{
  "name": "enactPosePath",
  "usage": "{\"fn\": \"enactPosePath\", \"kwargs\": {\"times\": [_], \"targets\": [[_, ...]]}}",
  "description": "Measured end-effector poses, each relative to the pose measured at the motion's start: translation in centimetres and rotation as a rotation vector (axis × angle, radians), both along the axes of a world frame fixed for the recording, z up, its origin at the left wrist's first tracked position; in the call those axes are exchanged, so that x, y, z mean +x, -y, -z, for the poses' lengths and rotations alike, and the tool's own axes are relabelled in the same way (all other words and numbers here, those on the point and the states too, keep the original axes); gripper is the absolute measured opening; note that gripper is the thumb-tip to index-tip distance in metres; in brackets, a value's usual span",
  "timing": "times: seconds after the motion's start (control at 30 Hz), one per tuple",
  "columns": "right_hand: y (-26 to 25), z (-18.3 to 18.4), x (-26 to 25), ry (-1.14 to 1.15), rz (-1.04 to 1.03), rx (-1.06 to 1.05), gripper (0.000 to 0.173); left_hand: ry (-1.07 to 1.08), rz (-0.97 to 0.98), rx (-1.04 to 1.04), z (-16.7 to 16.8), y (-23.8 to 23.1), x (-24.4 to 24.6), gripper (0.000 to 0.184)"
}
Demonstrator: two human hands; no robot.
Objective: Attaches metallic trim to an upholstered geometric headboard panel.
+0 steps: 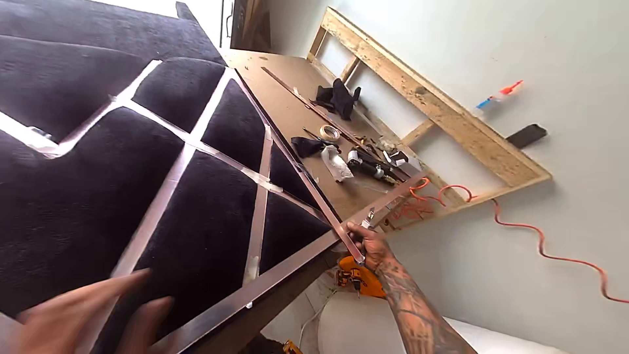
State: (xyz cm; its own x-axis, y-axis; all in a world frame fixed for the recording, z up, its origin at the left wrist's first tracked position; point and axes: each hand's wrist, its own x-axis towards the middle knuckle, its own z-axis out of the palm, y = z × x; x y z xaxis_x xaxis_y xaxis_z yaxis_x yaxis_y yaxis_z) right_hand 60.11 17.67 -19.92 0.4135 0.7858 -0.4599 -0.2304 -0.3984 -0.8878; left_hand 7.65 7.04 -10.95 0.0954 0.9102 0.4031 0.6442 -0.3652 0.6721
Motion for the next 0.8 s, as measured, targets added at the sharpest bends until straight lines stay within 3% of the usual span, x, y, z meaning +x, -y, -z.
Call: {"fn": "enactPosePath", "kwargs": {"times": [0.13,0.27,0.47,0.8], "targets": [[-0.1,0.2,0.2,-0.022,-0.001,0.000,0.021,-0.154,0.137,0.094,3.8,-4.0,17.0,0.027],[-0.1,1.3,1.1,-0.075,-0.075,-0.002,0.024,-0.180,0.174,0.134,5.4,-6.9,25.5,0.023],[-0.7,1.6,1.9,-0.242,-0.166,-0.024,0.029,-0.287,0.028,0.081,7.5,-9.7,31.4,0.030],[-0.2,2.4,1.9,-0.340,-0.133,0.028,0.031,-0.338,-0.092,-0.020,6.9,-9.8,33.7,0.029]]}}
